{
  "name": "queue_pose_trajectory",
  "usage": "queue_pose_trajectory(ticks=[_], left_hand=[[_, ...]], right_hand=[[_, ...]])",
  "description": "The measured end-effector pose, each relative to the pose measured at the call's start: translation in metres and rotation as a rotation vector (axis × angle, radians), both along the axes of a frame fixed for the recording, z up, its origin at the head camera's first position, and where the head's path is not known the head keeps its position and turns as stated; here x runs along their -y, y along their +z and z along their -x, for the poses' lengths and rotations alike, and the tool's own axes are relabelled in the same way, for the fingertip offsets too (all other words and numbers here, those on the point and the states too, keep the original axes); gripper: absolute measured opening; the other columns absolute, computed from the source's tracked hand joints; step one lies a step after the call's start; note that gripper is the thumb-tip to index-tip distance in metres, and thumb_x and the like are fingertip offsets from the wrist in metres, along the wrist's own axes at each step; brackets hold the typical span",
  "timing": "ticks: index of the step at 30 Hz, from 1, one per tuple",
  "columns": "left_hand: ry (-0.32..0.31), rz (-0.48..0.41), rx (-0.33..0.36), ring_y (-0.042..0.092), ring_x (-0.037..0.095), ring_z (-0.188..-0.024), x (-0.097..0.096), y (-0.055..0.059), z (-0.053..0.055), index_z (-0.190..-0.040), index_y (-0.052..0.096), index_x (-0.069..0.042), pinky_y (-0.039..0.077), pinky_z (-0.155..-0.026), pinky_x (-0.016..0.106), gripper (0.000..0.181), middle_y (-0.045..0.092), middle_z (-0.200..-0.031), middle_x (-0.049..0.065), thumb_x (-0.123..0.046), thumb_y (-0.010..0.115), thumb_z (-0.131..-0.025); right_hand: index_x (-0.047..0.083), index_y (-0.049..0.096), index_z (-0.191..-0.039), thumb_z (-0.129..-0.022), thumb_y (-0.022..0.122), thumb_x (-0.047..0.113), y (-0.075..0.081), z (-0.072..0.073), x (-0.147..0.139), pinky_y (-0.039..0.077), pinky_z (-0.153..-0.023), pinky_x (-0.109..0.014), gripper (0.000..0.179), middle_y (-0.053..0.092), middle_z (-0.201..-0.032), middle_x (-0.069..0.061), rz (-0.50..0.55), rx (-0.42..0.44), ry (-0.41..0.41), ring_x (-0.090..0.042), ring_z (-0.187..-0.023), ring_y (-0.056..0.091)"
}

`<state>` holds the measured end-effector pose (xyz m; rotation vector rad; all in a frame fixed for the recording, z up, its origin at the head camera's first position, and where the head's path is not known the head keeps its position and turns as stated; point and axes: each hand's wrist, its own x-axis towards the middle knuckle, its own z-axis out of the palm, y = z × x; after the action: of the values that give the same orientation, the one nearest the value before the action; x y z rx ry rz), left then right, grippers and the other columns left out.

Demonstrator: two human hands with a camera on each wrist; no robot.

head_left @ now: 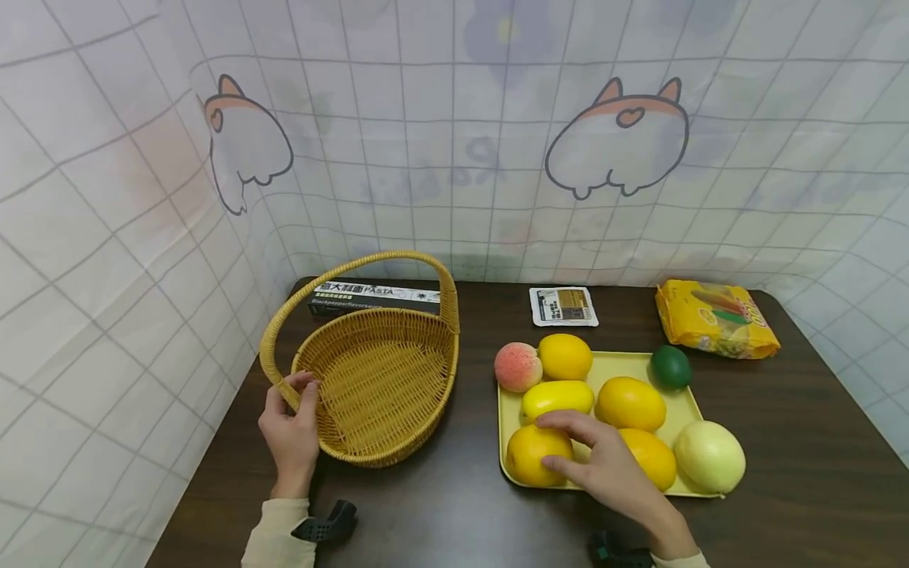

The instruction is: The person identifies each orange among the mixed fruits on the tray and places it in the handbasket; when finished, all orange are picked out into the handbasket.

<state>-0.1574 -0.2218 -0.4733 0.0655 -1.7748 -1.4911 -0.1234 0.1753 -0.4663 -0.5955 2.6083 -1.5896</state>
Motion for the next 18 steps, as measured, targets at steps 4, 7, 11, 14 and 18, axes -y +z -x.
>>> queue_pose_trajectory(ticks=[4, 7, 11, 14, 18], left_hand=[[0.005, 0.002, -0.001, 0.065, 0.006, -0.084, -0.0004, -0.001, 0.0005, -0.106, 0.062, 0.016, 0.048, -0.073, 0.013, 0.019, 0.065, -0.093, 0.024, 0.003, 0.062, -0.091], [0.006, 0.004, 0.006, 0.065, 0.006, -0.084, -0.0004, -0.0009, 0.0005, -0.107, 0.062, 0.016, 0.048, -0.073, 0.013, 0.02, 0.064, -0.094, 0.025, 0.003, 0.062, -0.092], [0.011, 0.0, 0.012, 0.065, 0.005, -0.084, -0.0006, -0.0005, 0.0004, -0.107, 0.062, 0.015, 0.048, -0.073, 0.013, 0.019, 0.063, -0.094, 0.027, 0.003, 0.061, -0.092], [0.016, 0.002, 0.009, 0.065, 0.006, -0.084, -0.0008, -0.0014, 0.0009, -0.107, 0.062, 0.015, 0.048, -0.072, 0.013, 0.019, 0.063, -0.094, 0.029, 0.004, 0.061, -0.092], [0.013, 0.001, 0.003, 0.065, 0.008, -0.084, -0.0009, -0.0029, 0.0017, -0.107, 0.062, 0.014, 0.047, -0.072, 0.013, 0.018, 0.063, -0.094, 0.029, 0.004, 0.062, -0.091]], right_hand=[[0.023, 0.066, -0.119, -0.08, 0.081, 0.027, -0.002, -0.0001, -0.0018, 0.046, -0.097, -0.047, 0.042, 0.063, -0.124, 0.008, -0.034, 0.02, 0.036, -0.013, -0.117, 0.056], [0.025, 0.065, -0.12, -0.079, 0.082, 0.03, -0.0039, -0.0004, -0.0021, 0.046, -0.096, -0.05, 0.045, 0.061, -0.128, 0.007, -0.065, 0.023, 0.044, -0.014, -0.119, 0.054], [0.027, 0.062, -0.124, -0.078, 0.082, 0.033, -0.0063, 0.0001, -0.0013, 0.046, -0.095, -0.05, 0.051, 0.058, -0.131, 0.009, -0.082, 0.035, 0.066, -0.016, -0.12, 0.053], [0.027, 0.059, -0.127, -0.078, 0.083, 0.031, -0.0077, 0.0005, -0.0004, 0.047, -0.094, -0.05, 0.056, 0.057, -0.132, 0.009, -0.068, 0.047, 0.084, -0.017, -0.121, 0.053], [0.027, 0.056, -0.131, -0.077, 0.083, 0.031, -0.009, 0.0005, 0.0002, 0.048, -0.093, -0.048, 0.06, 0.055, -0.135, 0.009, -0.066, 0.059, 0.099, -0.019, -0.121, 0.052]])
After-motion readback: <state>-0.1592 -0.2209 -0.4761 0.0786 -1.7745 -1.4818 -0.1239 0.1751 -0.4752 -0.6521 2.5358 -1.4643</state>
